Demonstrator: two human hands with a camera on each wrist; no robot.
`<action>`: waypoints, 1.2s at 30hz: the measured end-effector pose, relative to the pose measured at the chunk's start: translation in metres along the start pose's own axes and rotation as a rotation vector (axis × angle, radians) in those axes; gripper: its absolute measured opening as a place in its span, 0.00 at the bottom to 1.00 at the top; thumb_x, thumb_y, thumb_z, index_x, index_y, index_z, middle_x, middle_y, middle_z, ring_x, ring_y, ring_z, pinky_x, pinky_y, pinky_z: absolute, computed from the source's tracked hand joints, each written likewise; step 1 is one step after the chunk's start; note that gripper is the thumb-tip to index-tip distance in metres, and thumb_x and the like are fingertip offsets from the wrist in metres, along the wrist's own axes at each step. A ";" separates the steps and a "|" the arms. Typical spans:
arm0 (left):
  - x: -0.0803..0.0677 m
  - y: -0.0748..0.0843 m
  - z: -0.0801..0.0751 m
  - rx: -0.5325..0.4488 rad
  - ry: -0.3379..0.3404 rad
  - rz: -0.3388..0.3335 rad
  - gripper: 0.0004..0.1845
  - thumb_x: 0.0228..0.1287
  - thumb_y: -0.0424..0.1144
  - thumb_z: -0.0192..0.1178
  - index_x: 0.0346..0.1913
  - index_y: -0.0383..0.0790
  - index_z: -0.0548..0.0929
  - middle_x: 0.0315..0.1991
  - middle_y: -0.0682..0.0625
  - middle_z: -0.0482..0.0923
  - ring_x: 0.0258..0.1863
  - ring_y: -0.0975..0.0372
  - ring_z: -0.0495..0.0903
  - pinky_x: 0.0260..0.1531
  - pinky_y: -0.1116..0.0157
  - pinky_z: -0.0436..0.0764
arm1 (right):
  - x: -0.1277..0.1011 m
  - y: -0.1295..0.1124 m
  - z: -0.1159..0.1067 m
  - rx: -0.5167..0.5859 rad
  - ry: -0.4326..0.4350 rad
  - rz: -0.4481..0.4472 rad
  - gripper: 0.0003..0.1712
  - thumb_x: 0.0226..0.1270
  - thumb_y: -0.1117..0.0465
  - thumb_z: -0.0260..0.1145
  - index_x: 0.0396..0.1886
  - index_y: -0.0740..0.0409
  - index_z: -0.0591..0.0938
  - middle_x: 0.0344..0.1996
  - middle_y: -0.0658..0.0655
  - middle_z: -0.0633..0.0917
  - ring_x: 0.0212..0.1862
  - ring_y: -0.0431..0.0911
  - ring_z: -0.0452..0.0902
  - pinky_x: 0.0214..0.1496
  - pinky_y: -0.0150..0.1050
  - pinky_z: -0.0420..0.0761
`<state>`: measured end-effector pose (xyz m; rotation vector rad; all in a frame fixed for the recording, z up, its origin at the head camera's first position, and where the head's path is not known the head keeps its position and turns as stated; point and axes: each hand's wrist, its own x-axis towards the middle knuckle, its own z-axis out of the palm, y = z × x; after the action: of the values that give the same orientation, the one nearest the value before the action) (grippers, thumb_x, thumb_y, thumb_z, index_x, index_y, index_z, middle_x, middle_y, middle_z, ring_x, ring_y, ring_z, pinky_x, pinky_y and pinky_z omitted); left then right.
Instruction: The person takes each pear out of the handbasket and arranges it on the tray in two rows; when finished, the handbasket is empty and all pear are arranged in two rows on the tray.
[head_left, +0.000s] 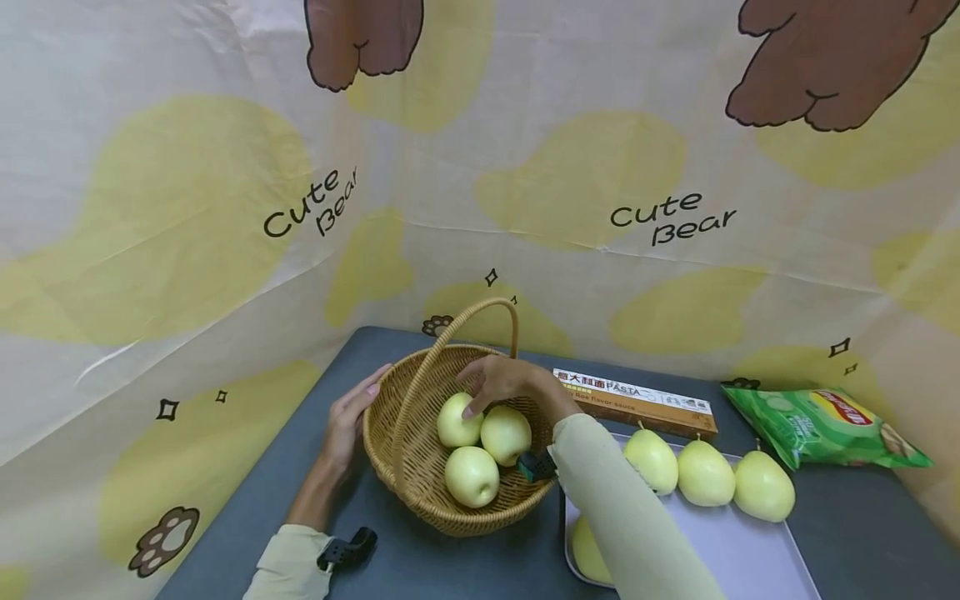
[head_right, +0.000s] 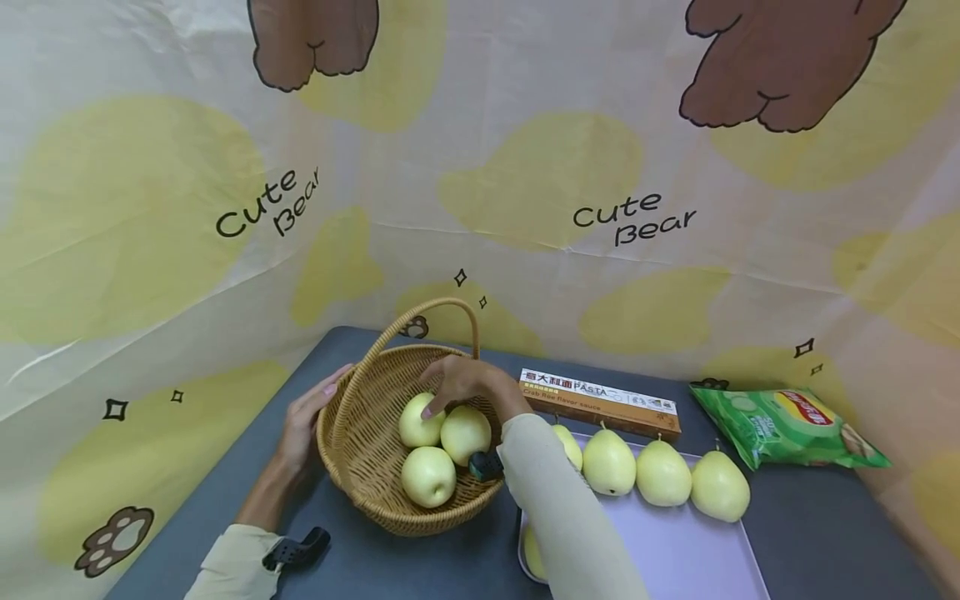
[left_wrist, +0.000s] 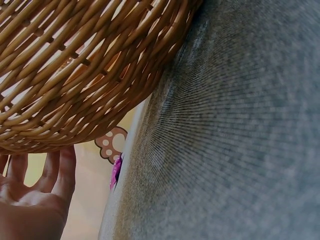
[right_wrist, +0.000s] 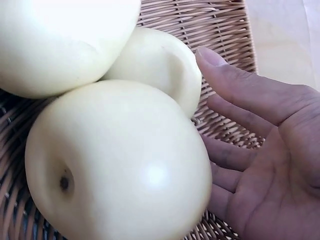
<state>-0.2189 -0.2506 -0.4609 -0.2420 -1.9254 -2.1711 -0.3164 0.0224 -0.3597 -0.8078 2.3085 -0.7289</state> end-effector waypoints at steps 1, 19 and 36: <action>0.000 0.000 0.000 -0.001 0.003 0.001 0.26 0.86 0.42 0.49 0.77 0.33 0.72 0.75 0.42 0.74 0.64 0.68 0.81 0.61 0.71 0.82 | 0.001 0.000 0.001 -0.014 -0.008 -0.007 0.41 0.65 0.54 0.81 0.76 0.53 0.76 0.63 0.63 0.85 0.66 0.56 0.80 0.66 0.49 0.83; 0.000 0.001 0.000 -0.003 0.014 -0.009 0.26 0.85 0.43 0.51 0.77 0.35 0.73 0.76 0.40 0.72 0.65 0.66 0.81 0.60 0.71 0.82 | 0.002 -0.005 0.013 -0.015 -0.019 0.034 0.45 0.63 0.52 0.82 0.78 0.52 0.74 0.75 0.59 0.73 0.71 0.56 0.74 0.70 0.52 0.79; 0.002 0.001 0.004 -0.009 0.013 -0.007 0.26 0.85 0.43 0.51 0.77 0.34 0.73 0.76 0.37 0.71 0.64 0.67 0.82 0.61 0.70 0.82 | 0.004 -0.003 0.017 -0.099 0.036 0.020 0.42 0.61 0.49 0.83 0.73 0.51 0.77 0.65 0.56 0.79 0.59 0.50 0.79 0.61 0.48 0.83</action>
<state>-0.2203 -0.2466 -0.4591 -0.2223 -1.9124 -2.1806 -0.3068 0.0124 -0.3707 -0.8213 2.3970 -0.6288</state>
